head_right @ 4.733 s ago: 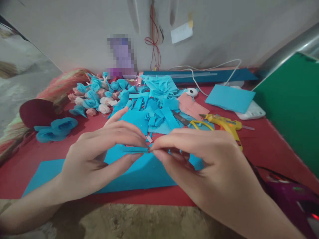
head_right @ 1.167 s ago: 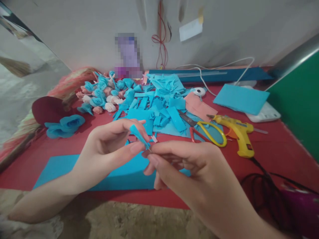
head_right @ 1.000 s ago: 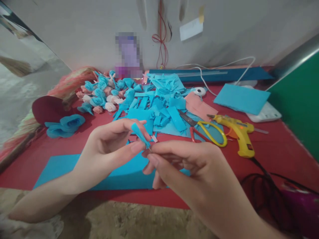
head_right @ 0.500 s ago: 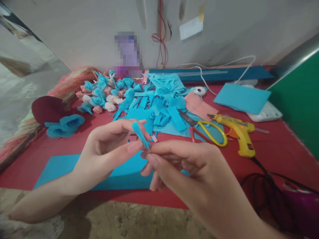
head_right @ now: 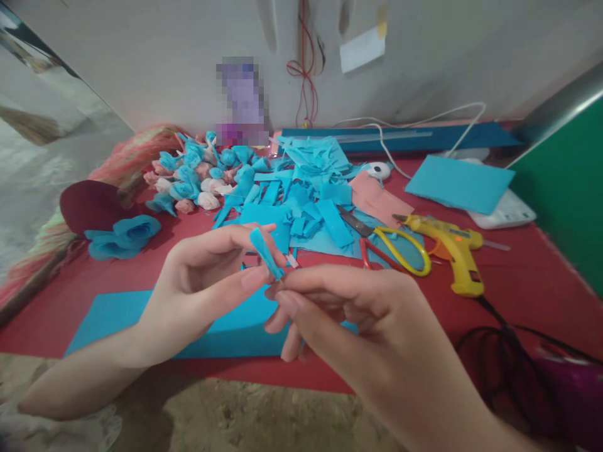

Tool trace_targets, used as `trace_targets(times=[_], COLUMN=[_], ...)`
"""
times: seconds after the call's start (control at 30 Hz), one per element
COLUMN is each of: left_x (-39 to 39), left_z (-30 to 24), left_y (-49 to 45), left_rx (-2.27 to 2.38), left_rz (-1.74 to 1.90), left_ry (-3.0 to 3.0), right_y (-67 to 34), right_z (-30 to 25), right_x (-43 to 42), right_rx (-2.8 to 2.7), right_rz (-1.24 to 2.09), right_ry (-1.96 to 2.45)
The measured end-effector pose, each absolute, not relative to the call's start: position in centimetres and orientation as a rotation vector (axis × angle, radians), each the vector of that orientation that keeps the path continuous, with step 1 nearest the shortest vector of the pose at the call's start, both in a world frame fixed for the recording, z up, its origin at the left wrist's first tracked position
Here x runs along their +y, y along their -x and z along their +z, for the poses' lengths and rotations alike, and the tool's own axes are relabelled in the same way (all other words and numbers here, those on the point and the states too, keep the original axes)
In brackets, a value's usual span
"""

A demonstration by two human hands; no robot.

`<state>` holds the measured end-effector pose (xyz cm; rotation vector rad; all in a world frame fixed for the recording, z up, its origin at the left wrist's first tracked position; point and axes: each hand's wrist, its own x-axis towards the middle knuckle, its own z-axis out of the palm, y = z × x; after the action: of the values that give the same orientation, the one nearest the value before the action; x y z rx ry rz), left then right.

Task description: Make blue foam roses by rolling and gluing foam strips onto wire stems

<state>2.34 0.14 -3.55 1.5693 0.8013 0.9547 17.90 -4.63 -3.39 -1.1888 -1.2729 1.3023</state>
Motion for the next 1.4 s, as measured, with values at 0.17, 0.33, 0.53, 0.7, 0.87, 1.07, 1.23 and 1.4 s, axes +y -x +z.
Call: trace_targets(times=[0.17,0.33,0.53,0.7,0.87,1.07,1.23,1.4], left_x=[0.16,0.08,0.11,0.28,0.34,0.27,0.25,0.26], left_z=[-3.59,-3.67,-3.88,-3.76,-3.67,-3.71,-3.76,-4.00], left_y=[-2.23,-2.27,-2.14,-2.14,-2.31,-2.47,-2.48,-2.31], left_rx=[0.801,0.792,0.777,0.799,0.811,0.806,0.824,0.802], left_rz=[0.958,0.956,0.960,0.949,0.959,0.976,0.985,0.981], left_ry=[-1.576,-1.562,-1.566,-1.628,-1.636,-1.574,-1.554,-1.570], right_y=[-17.94,-17.66,-18.03,-18.08,-18.32,-17.98,-17.93,-17.78], right_z=[-3.23,-3.24,-3.24,-3.04,-3.19,-3.06,-3.04,-3.30], right_x=[-4.81,-4.98,-4.54,-4.66,-4.31,-4.55,-4.71,-4.81], right_rx=[-1.282,-1.251,-1.319,-1.312,-1.386,-1.342,-1.355,-1.258], right_rz=[1.299,1.265,1.302,1.290,1.317,1.233,1.240,1.230], right_ry=[1.237,1.248,1.214,1.238,1.205,1.243,1.239,1.311])
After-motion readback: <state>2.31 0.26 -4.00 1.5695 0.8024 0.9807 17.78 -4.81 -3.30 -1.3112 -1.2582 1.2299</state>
